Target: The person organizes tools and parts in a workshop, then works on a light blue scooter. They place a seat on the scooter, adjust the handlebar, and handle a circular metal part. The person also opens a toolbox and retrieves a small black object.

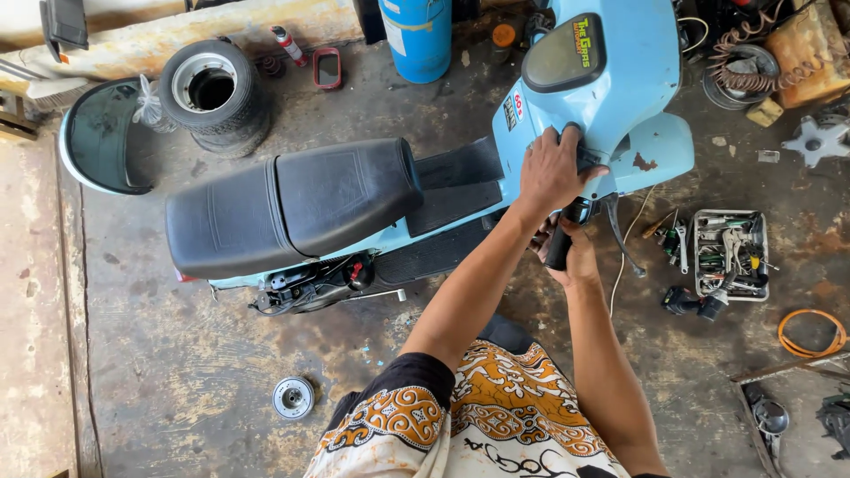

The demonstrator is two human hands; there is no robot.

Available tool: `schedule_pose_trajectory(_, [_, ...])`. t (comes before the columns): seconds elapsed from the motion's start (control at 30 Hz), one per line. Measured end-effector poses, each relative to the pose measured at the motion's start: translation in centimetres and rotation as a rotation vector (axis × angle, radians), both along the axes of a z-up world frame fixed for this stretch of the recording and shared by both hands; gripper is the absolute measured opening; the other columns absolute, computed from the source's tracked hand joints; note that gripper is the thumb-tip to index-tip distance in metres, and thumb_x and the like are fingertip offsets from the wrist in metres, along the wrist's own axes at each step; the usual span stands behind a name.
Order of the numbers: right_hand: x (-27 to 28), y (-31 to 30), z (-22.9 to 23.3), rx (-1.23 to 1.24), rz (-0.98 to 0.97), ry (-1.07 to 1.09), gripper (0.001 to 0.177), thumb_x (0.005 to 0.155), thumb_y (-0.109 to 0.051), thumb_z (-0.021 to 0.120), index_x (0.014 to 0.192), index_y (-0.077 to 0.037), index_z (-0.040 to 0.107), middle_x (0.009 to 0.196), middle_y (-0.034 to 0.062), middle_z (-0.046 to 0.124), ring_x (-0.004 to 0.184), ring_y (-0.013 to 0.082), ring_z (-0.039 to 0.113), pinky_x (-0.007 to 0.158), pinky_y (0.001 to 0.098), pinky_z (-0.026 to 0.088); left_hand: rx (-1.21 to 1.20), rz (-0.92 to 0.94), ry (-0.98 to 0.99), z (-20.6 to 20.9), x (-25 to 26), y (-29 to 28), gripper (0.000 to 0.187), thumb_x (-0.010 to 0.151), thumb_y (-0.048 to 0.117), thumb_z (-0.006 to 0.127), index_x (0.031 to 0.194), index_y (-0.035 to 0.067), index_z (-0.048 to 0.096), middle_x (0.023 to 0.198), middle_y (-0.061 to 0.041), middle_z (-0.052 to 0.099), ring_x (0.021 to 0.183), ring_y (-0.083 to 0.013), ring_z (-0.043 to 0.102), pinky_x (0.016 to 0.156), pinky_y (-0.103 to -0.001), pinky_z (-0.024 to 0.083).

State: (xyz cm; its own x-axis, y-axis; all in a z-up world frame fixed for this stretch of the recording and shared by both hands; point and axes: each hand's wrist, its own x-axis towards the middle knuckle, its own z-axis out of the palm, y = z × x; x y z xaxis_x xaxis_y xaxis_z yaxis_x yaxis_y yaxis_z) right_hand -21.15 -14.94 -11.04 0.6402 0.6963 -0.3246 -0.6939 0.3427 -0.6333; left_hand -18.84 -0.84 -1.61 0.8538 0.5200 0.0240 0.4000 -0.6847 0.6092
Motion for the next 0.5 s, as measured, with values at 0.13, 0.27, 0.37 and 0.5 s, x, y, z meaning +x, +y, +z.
schedule_pose_trajectory(0.13, [0.6, -1.0, 0.6, 0.028, 0.109, -0.032, 0.025, 0.095, -0.034, 0.067, 0.090, -0.011, 0.059, 0.072, 0.0049, 0.049, 0.055, 0.0187, 0.051, 0.050, 0.0288, 0.044, 0.005, -0.007, -0.005, -0.4, 0.2, 0.0, 0.064, 0.081, 0.067, 0.066, 0.120, 0.018, 0.052, 0.107, -0.009, 0.056, 0.108, -0.0308, 0.065, 0.093, -0.044, 0.052])
schedule_pose_trajectory(0.27, [-0.1, -0.7, 2.5, -0.005, 0.089, -0.162, 0.025, 0.100, -0.025, 0.065, 0.084, -0.009, 0.053, 0.064, 0.0042, 0.043, 0.049, 0.0201, 0.053, 0.047, 0.0286, 0.045, 0.022, 0.008, -0.033, -0.9, 0.1, -0.1, 0.065, 0.080, 0.066, 0.067, 0.119, 0.017, 0.051, 0.107, -0.009, 0.055, 0.107, -0.0322, 0.065, 0.092, -0.046, 0.052])
schedule_pose_trajectory(0.37, [-0.2, -0.7, 2.6, -0.110, 0.053, -0.287, 0.024, 0.103, -0.019, 0.061, 0.085, -0.006, 0.053, 0.065, 0.0058, 0.045, 0.049, 0.0206, 0.054, 0.046, 0.0308, 0.045, 0.018, 0.021, -0.052, -1.1, 0.2, -0.3, 0.067, 0.078, 0.066, 0.068, 0.120, 0.017, 0.050, 0.108, -0.009, 0.054, 0.107, -0.0330, 0.064, 0.091, -0.046, 0.052])
schedule_pose_trajectory(0.5, [-0.7, -0.2, 3.3, -0.425, -0.054, -0.436, 0.020, 0.104, -0.012, 0.060, 0.089, -0.001, 0.053, 0.064, 0.0111, 0.050, 0.048, 0.0255, 0.058, 0.044, 0.0356, 0.046, 0.051, 0.026, -0.057, -1.7, 0.5, -0.2, 0.067, 0.077, 0.067, 0.069, 0.119, 0.017, 0.051, 0.106, -0.008, 0.053, 0.105, -0.0315, 0.065, 0.090, -0.046, 0.052])
